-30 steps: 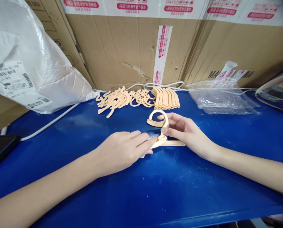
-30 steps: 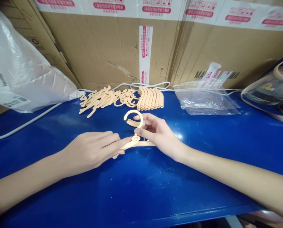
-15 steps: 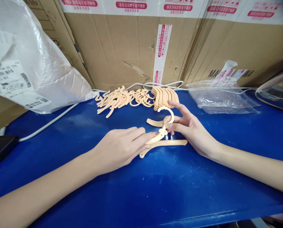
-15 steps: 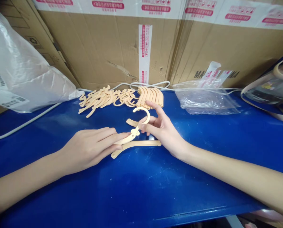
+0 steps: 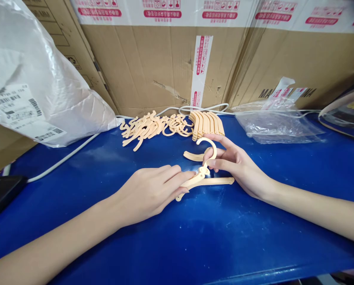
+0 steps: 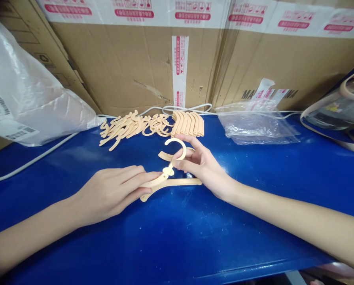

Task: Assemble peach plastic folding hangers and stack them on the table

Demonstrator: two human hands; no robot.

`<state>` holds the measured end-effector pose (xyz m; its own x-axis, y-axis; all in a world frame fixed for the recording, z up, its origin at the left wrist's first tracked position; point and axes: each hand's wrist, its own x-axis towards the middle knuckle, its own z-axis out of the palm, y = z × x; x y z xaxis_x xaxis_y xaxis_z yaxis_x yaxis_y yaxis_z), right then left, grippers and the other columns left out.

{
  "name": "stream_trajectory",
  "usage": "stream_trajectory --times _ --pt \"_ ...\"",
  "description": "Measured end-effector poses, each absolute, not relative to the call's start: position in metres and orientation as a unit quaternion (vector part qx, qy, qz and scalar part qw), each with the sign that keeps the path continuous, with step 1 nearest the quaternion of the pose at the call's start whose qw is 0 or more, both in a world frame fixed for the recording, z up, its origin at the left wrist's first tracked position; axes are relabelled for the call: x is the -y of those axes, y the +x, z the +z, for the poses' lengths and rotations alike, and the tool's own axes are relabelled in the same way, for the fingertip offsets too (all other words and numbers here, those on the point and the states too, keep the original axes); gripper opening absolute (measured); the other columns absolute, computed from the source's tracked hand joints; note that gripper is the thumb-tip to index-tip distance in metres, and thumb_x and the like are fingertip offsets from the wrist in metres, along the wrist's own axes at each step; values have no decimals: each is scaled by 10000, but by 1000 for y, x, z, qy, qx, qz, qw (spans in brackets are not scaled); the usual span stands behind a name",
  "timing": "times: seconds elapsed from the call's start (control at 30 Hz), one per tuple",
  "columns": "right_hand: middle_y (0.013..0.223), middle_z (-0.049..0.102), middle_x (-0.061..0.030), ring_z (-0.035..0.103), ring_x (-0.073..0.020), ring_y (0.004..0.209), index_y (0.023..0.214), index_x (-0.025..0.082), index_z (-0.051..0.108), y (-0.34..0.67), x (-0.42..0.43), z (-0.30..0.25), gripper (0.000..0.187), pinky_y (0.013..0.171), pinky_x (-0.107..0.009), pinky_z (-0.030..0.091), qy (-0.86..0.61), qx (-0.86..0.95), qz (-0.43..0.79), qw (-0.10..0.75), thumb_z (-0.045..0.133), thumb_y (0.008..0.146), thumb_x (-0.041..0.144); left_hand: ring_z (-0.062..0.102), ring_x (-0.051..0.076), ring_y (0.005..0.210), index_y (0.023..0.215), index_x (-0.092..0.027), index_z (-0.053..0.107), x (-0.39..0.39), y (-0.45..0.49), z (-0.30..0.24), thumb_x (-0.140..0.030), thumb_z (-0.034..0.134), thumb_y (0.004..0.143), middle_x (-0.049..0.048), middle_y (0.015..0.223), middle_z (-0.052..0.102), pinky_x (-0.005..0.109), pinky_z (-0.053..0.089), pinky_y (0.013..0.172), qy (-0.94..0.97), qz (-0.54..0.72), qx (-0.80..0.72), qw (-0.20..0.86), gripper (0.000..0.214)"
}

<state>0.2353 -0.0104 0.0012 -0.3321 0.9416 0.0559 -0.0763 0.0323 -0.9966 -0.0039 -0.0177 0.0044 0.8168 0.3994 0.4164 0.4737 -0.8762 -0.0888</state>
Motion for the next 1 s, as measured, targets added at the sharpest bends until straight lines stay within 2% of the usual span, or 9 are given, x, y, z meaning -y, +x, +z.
stream_trajectory --times 0.5,1.0 --pt "826 600 55 544 -73 753 1196 278 499 237 13 0 422 639 -203 398 -345 575 596 442 669 834 145 585 122 683 1232 -148 516 23 0 7 -267 340 1031 -4 847 617 225 398 557 -951 -203 215 92 293" --pt "822 609 49 521 -90 738 1173 267 484 239 13 1 405 667 -233 397 -346 570 601 441 641 826 130 632 123 732 1204 -156 519 22 0 6 -289 310 1037 2 884 626 232 427 560 -952 -206 215 76 298"
